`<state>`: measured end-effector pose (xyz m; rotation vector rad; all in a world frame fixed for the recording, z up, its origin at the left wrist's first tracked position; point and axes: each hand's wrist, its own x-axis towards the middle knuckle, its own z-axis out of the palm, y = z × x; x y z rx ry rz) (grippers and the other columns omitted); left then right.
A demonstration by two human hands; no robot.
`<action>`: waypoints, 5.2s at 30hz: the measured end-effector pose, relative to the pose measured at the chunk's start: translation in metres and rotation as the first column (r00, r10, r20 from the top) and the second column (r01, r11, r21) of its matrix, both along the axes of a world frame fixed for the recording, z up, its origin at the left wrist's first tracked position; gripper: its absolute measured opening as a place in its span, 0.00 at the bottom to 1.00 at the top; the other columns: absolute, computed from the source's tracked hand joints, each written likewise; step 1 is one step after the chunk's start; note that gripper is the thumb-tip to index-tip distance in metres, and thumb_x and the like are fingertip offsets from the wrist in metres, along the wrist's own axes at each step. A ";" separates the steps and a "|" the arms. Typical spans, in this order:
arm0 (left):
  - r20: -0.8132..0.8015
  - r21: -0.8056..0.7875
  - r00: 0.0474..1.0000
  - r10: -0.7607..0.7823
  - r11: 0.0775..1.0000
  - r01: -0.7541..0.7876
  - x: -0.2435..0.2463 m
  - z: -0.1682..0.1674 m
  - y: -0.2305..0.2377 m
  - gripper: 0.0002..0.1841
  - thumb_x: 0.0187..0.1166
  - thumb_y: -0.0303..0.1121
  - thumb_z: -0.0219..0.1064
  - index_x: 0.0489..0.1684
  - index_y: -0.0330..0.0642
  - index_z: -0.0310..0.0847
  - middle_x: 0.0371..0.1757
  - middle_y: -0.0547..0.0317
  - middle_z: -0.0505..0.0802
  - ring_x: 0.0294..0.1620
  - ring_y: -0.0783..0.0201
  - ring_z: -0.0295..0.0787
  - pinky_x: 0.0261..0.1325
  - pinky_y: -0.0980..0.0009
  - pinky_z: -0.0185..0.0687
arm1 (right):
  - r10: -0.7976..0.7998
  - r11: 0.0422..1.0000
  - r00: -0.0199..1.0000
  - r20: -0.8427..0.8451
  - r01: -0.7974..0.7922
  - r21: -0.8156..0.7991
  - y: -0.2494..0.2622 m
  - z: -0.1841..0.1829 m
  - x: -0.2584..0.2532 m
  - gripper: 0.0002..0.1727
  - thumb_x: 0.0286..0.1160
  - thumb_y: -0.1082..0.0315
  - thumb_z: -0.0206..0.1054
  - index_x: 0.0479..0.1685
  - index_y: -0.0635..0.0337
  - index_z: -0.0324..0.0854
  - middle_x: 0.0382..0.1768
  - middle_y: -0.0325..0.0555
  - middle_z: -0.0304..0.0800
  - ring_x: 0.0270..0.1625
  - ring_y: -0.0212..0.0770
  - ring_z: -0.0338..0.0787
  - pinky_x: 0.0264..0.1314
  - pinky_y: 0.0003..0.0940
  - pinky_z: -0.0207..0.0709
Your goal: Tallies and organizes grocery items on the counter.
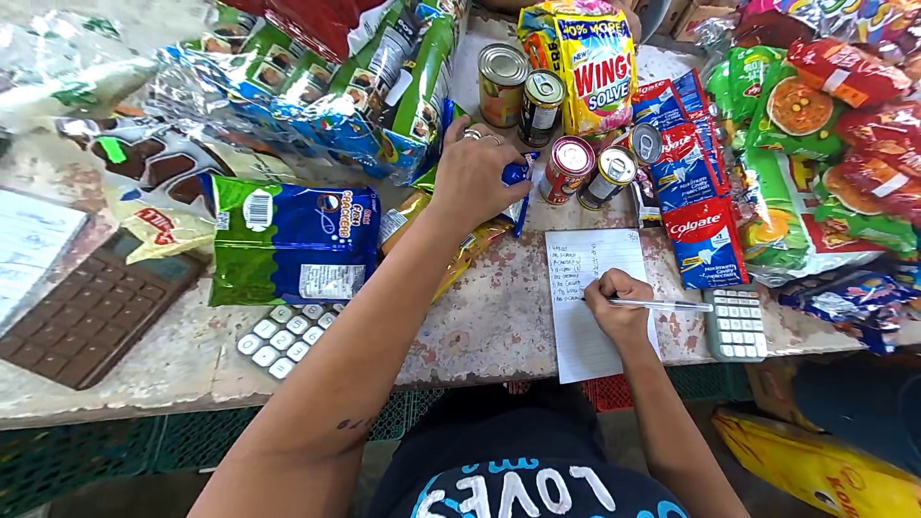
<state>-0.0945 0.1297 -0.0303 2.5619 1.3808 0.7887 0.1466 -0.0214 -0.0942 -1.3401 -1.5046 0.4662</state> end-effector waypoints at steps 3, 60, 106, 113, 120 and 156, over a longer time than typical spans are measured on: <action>0.007 0.018 1.000 0.005 1.000 -0.005 0.000 -0.001 0.000 0.18 0.74 0.45 0.74 0.50 0.39 0.93 0.51 0.40 0.95 0.66 0.38 0.87 0.84 0.33 0.51 | -0.025 1.000 0.999 0.028 0.024 0.018 0.000 0.000 -0.001 0.20 0.60 0.76 0.70 0.07 0.51 0.66 0.10 0.29 0.70 0.16 0.21 0.70 0.19 0.19 0.63; -0.003 -0.030 1.000 -0.020 0.999 0.020 -0.001 0.004 0.003 0.18 0.74 0.44 0.75 0.51 0.38 0.92 0.50 0.40 0.95 0.65 0.37 0.87 0.85 0.32 0.50 | -0.077 0.997 0.983 -0.166 0.073 -0.025 0.011 -0.007 0.064 0.17 0.67 0.73 0.72 0.13 0.51 0.71 0.14 0.32 0.74 0.18 0.28 0.76 0.20 0.24 0.70; 0.197 -0.454 0.874 0.444 0.832 -0.320 0.080 0.046 -0.058 0.35 0.71 0.35 0.80 0.80 0.38 0.74 0.71 0.33 0.85 0.69 0.36 0.85 0.73 0.41 0.77 | 0.678 0.723 0.727 0.107 -0.635 -0.271 0.165 0.097 0.080 0.34 0.55 0.60 0.82 0.65 0.59 0.78 0.63 0.44 0.88 0.64 0.37 0.89 0.65 0.37 0.86; 0.386 -0.523 0.896 0.221 0.852 0.016 0.022 0.086 -0.002 0.44 0.69 0.36 0.82 0.88 0.36 0.62 0.73 0.37 0.84 0.66 0.44 0.87 0.67 0.46 0.84 | 0.602 0.798 0.760 0.244 -0.582 -0.155 0.182 0.150 0.024 0.37 0.63 0.53 0.81 0.68 0.68 0.77 0.64 0.59 0.88 0.60 0.49 0.92 0.57 0.47 0.87; 0.030 -0.286 0.981 0.190 0.942 -0.174 0.034 0.072 0.103 0.24 0.82 0.33 0.68 0.78 0.39 0.78 0.81 0.36 0.78 0.82 0.35 0.72 0.79 0.31 0.64 | 0.552 0.834 0.657 0.514 -0.416 -0.363 0.208 0.159 -0.040 0.38 0.62 0.57 0.84 0.73 0.64 0.76 0.61 0.66 0.87 0.63 0.67 0.88 0.64 0.68 0.78; 0.275 -0.282 0.717 0.641 0.766 -0.577 -0.157 0.153 0.130 0.36 0.80 0.50 0.69 0.80 0.31 0.71 0.75 0.27 0.80 0.77 0.31 0.76 0.77 0.33 0.67 | 0.427 0.785 0.891 -0.155 -0.450 -0.426 0.247 0.200 -0.118 0.23 0.92 0.71 0.50 0.80 0.73 0.68 0.69 0.67 0.80 0.57 0.49 0.92 0.59 0.44 0.87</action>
